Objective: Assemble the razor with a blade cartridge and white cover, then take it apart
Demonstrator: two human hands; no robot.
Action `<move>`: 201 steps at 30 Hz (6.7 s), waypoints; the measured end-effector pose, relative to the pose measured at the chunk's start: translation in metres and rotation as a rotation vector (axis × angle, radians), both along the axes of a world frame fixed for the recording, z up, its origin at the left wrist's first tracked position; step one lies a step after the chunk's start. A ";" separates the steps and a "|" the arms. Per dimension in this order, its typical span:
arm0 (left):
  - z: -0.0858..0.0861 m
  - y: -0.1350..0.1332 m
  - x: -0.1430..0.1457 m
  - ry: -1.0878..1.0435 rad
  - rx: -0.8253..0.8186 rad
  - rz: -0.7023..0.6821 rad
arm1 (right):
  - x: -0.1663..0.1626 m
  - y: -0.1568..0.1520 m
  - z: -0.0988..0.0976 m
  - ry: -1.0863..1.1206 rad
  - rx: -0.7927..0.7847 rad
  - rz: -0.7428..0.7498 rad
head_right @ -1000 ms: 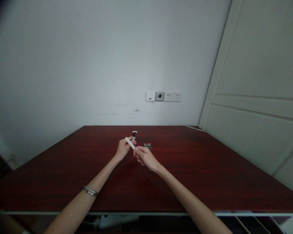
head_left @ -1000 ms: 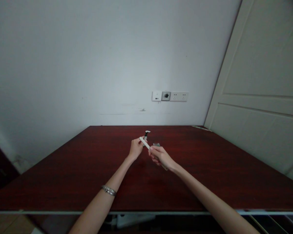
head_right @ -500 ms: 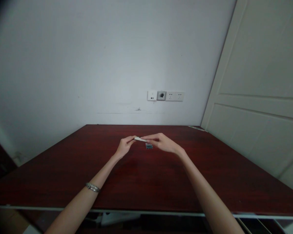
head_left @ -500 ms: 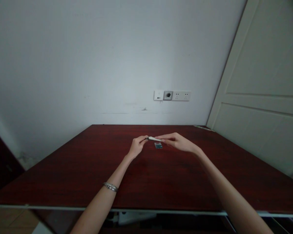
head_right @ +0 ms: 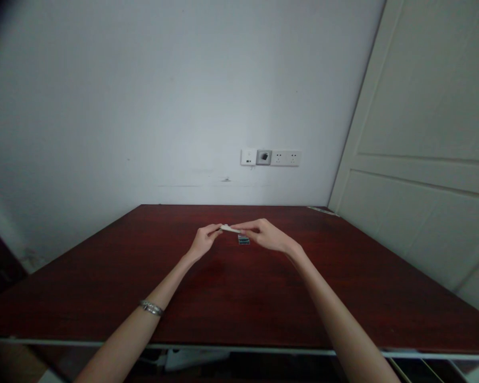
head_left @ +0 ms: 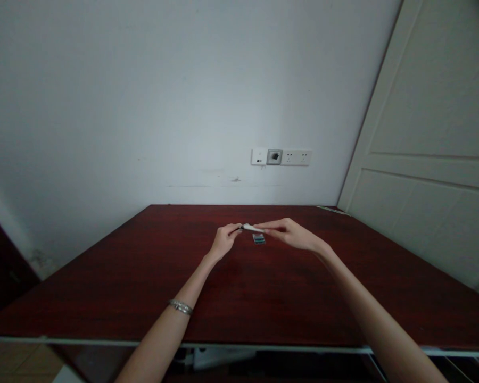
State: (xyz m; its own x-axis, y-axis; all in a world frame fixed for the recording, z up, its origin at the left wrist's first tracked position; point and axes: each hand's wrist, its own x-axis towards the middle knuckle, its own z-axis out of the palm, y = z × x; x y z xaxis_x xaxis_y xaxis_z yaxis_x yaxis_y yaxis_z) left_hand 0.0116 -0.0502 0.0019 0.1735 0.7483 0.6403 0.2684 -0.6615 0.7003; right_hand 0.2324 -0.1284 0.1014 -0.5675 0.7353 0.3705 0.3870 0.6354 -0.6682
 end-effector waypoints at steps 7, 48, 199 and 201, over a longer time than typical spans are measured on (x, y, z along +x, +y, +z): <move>0.002 -0.007 0.010 -0.122 -0.188 -0.154 | -0.003 0.008 -0.017 0.155 -0.005 -0.133; 0.004 -0.028 0.025 -0.367 -0.600 -0.439 | -0.021 0.024 -0.038 -0.072 0.295 -0.326; 0.013 -0.005 0.001 -0.265 -0.579 -0.121 | 0.013 0.077 -0.111 -0.589 0.128 -0.755; 0.013 -0.005 0.001 -0.258 -0.576 -0.120 | 0.012 0.082 -0.104 -0.578 0.158 -0.716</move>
State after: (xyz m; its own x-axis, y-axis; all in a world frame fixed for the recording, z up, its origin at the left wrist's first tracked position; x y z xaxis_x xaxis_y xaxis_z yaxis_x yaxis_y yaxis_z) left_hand 0.0131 -0.0550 0.0148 0.1718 0.9697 0.1740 -0.0089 -0.1751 0.9845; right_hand 0.2439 -0.0466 -0.0024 -0.1257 0.9463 0.2978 0.9670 0.1839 -0.1761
